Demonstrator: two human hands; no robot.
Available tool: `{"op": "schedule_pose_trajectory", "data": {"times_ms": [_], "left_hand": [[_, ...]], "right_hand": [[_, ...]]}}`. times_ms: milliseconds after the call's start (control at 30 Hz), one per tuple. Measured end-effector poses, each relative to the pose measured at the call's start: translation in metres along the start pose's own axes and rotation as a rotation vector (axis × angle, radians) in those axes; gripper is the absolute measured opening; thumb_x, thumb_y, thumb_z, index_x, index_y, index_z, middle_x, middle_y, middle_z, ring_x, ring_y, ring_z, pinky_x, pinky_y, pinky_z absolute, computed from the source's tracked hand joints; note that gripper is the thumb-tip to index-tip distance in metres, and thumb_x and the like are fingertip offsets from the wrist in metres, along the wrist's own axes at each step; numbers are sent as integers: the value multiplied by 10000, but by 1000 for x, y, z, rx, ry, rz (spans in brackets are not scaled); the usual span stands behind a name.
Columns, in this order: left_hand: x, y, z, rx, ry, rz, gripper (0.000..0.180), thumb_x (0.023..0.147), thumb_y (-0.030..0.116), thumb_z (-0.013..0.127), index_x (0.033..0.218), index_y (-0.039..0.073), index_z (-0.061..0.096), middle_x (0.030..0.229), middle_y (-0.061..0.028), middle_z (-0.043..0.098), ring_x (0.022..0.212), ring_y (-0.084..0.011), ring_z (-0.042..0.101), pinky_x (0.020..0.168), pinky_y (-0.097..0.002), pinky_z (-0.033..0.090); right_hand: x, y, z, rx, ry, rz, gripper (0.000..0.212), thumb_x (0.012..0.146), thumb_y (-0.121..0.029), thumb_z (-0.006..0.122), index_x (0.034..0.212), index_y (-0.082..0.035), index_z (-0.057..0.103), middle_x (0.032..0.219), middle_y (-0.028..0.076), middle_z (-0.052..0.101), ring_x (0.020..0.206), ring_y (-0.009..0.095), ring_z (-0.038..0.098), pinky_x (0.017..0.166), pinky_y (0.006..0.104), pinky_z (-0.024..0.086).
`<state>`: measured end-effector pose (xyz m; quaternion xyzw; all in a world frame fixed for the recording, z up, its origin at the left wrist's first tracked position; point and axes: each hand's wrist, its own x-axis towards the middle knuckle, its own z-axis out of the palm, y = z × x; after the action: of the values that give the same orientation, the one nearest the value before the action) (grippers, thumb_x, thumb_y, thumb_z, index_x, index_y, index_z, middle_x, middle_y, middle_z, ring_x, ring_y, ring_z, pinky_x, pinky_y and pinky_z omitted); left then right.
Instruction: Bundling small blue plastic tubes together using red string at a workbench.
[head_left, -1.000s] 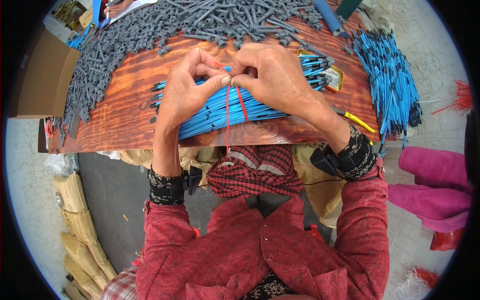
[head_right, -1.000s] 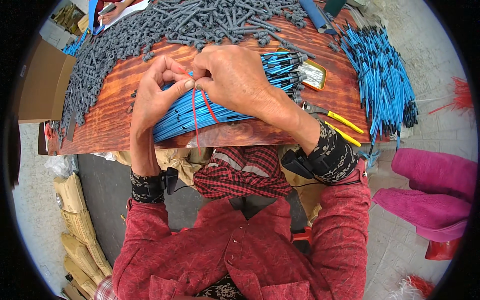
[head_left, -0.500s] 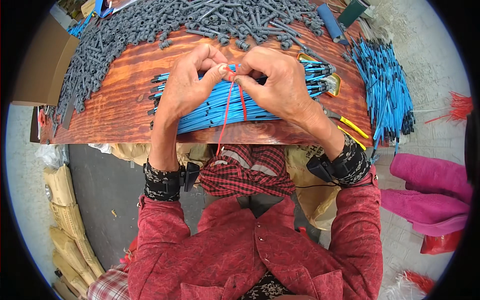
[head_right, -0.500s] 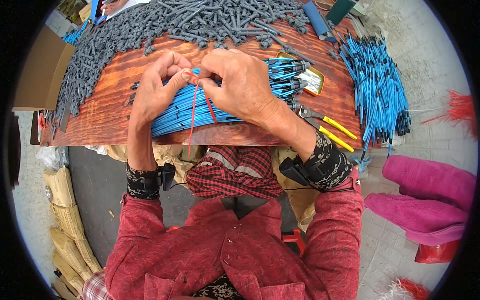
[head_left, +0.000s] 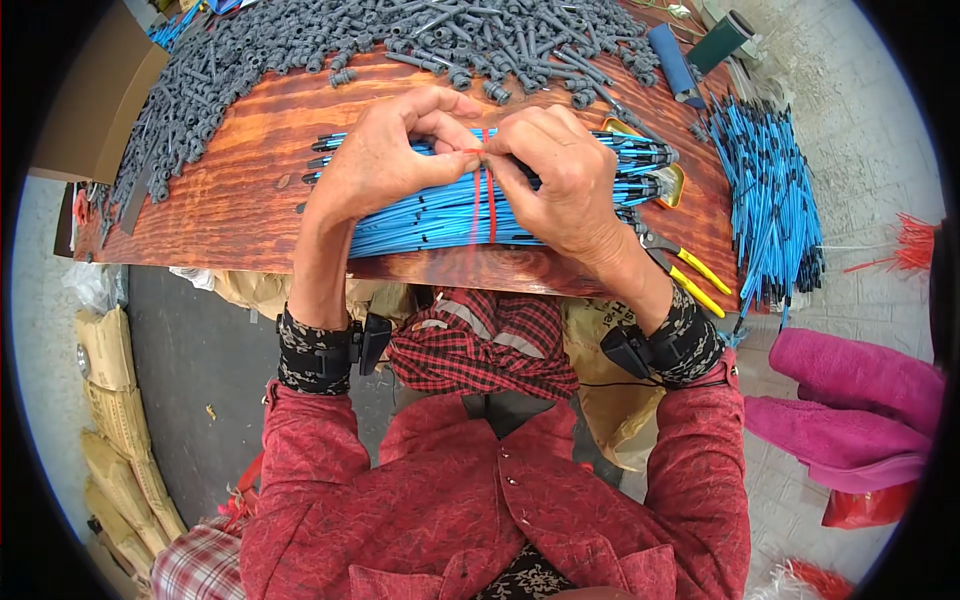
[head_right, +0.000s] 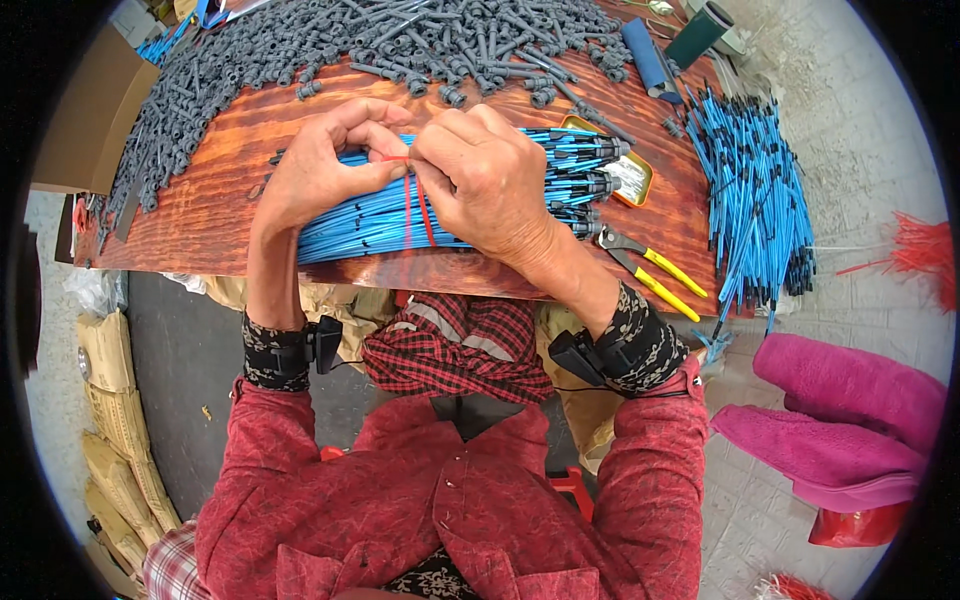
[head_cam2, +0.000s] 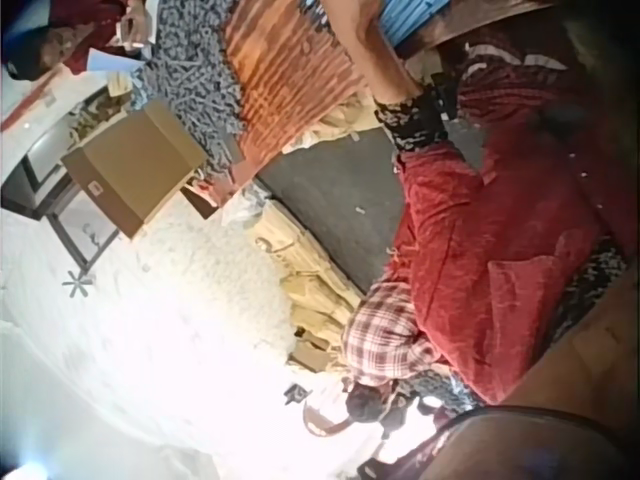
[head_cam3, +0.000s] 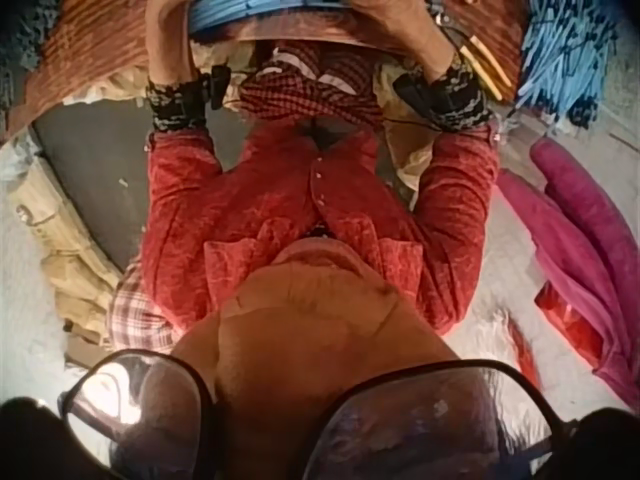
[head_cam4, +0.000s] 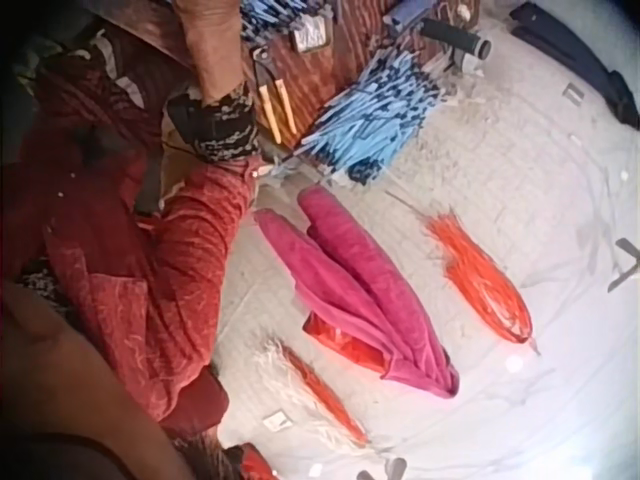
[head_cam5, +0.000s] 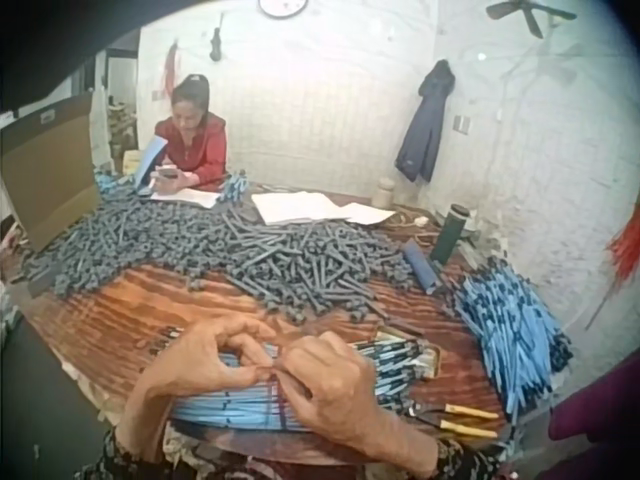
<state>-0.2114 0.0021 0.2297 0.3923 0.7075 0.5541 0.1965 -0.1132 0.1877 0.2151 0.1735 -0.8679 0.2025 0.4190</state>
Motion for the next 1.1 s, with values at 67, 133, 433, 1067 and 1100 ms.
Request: {"op": "schedule_pose_trajectory", "data": {"times_ms": [67, 133, 433, 1067, 1100], "left_hand": [[0, 0, 0, -5, -2, 0, 487, 818, 36, 729, 1276, -58, 594, 890, 1, 706, 853, -55, 634, 844, -243, 497], [1, -2, -1, -43, -14, -35, 509, 811, 29, 765, 1282, -53, 592, 893, 7, 703, 860, -56, 639, 839, -241, 497], [1, 0, 0, -42, -27, -28, 505, 791, 36, 811, 1246, -33, 602, 891, -10, 727, 865, -63, 655, 825, -239, 495], [-2, -3, 4, 37, -9, 47, 452, 798, 28, 786, 1198, 45, 575, 851, -4, 694, 821, -73, 634, 803, -264, 479], [-2, -2, 4, 32, 12, 47, 475, 777, 42, 791, 1206, 45, 586, 844, -12, 717, 816, -84, 643, 785, -274, 483]], "right_hand": [[0, 0, 1, 3, 5, -1, 141, 731, -88, 756, 756, -92, 617, 780, 31, 627, 696, 248, 601, 578, 360, 496], [-1, 1, 1, 4, 4, -3, 136, 731, -89, 756, 763, -96, 623, 787, 25, 633, 700, 245, 604, 581, 357, 498], [-1, 1, 0, 4, -2, -34, 137, 723, -75, 747, 796, -120, 641, 828, 0, 648, 723, 232, 607, 588, 345, 497], [-3, 1, -4, -13, -30, -94, 141, 695, -66, 739, 814, -109, 677, 865, -13, 673, 746, 213, 615, 602, 335, 511], [-4, 2, -3, -15, -31, -93, 141, 695, -66, 739, 814, -109, 677, 865, -13, 673, 746, 213, 615, 602, 335, 511]]}}
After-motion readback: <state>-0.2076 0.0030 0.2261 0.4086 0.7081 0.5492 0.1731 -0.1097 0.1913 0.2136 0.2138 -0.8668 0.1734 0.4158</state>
